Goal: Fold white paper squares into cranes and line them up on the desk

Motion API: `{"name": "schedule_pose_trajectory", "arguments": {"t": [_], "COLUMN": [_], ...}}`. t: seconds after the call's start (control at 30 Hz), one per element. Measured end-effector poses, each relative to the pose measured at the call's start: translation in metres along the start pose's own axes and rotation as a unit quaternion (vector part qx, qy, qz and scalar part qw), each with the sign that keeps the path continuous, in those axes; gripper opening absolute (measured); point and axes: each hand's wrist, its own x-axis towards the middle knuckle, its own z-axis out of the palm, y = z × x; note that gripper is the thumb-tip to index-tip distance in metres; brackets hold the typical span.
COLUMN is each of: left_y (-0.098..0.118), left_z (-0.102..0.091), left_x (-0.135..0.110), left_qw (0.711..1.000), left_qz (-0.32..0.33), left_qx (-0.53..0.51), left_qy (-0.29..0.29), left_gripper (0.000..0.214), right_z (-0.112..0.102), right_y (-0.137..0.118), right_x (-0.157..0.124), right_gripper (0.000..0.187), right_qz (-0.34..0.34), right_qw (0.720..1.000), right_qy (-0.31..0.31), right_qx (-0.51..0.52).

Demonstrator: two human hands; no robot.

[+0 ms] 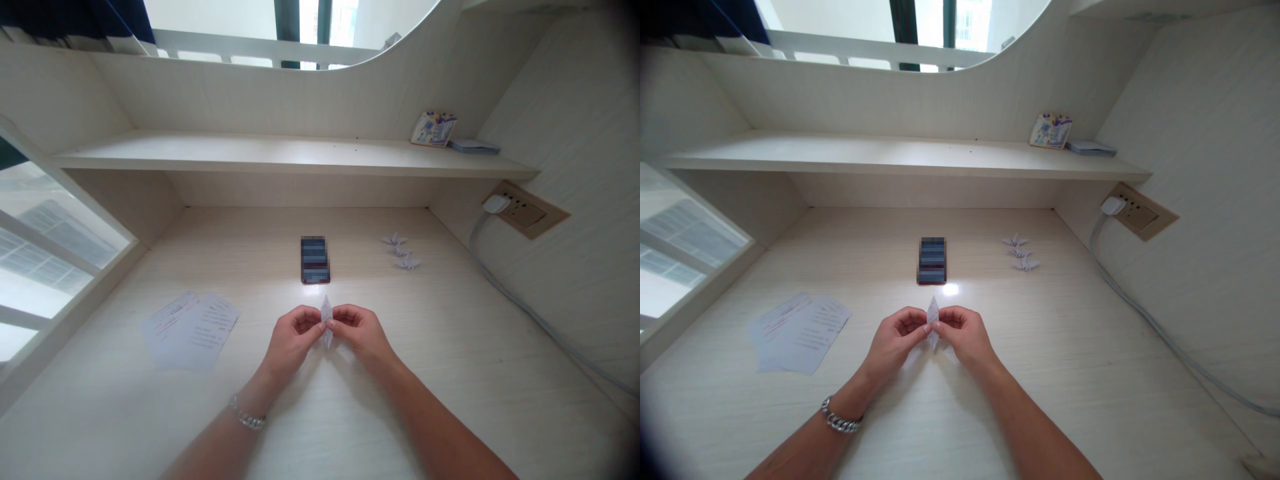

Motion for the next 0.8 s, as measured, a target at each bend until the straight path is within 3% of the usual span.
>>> {"name": "schedule_pose_trajectory", "arguments": {"t": [0.8], "left_y": [-0.0016], "left_z": [-0.0038], "left_x": [0.0006], "left_qw": [0.999], "left_qz": [-0.009], "left_qx": [0.017], "left_qy": [-0.029], "left_gripper": [0.015], "right_z": [-0.004], "right_y": [-0.0051], "right_x": [-0.0004], "right_gripper": [0.017], "right_qz": [0.005], "right_qw": [0.999], "right_qy": [-0.033], "right_qx": [-0.022]}}
